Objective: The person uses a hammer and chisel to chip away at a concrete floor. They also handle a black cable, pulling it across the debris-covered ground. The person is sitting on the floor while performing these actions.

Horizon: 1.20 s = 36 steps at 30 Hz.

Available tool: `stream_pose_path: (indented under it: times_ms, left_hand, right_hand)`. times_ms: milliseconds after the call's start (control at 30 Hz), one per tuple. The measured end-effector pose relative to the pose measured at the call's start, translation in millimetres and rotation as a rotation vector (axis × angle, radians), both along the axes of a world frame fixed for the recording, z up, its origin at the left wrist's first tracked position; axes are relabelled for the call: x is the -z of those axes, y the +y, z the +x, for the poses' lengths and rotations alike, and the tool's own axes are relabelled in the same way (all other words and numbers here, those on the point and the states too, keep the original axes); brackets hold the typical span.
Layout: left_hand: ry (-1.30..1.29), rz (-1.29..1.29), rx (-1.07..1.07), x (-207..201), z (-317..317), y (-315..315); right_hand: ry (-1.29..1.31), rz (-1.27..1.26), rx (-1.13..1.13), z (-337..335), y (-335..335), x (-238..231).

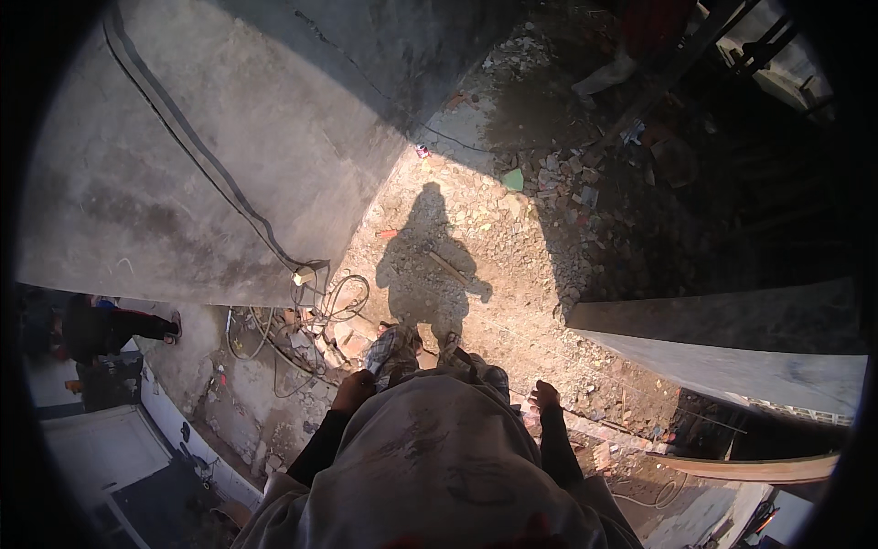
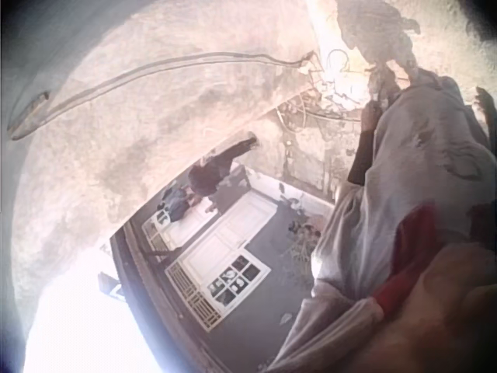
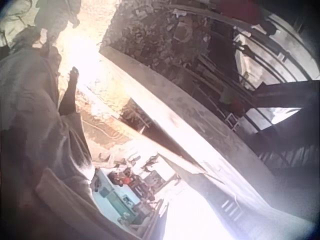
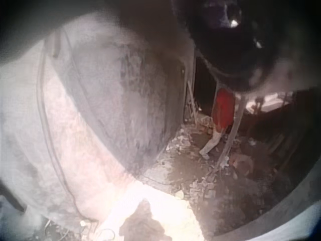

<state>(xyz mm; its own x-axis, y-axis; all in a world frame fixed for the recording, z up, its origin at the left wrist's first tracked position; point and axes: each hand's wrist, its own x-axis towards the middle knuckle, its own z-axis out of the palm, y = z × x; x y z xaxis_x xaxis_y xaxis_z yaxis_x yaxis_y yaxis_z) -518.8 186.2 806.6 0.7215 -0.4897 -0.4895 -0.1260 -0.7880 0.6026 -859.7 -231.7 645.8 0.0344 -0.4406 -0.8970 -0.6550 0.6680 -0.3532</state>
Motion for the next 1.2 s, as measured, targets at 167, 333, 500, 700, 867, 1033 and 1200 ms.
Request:
stream_pose_path:
  times_ms: [167,333,500,700,867,1033,1200]
  left_hand:
    - [-0.203,0.147,-0.067,23.0,-19.6,-5.3]
    - [-0.28,0.163,-0.198,19.5,-19.4,-20.6]
    - [-0.206,0.111,-0.137,6.3,-18.4,2.0]
    - [-0.013,-0.121,-0.151,-13.0,-4.3,11.9]
    - [0.221,-0.202,-0.245,20.7,26.3,76.0]
    - [-0.025,-0.031,0.339,-24.0,69.7,37.7]
    - [-0.027,0.021,0.597,-9.0,133.8,44.0]
  right_hand:
    - [-0.041,0.065,-0.139,30.8,3.5,-21.1]
    - [-0.055,0.076,-0.17,26.2,-5.2,-3.6]
    - [-0.083,0.021,-0.145,47.1,-16.9,-33.1]
    - [-0.025,-0.179,-0.437,58.3,-14.9,-23.1]
    - [-0.098,0.07,-0.589,120.3,39.8,-65.3]
    - [-0.262,-0.17,-1.153,124.7,109.4,2.8]
    - [-0.301,-0.325,-1.122,125.9,140.3,21.0]
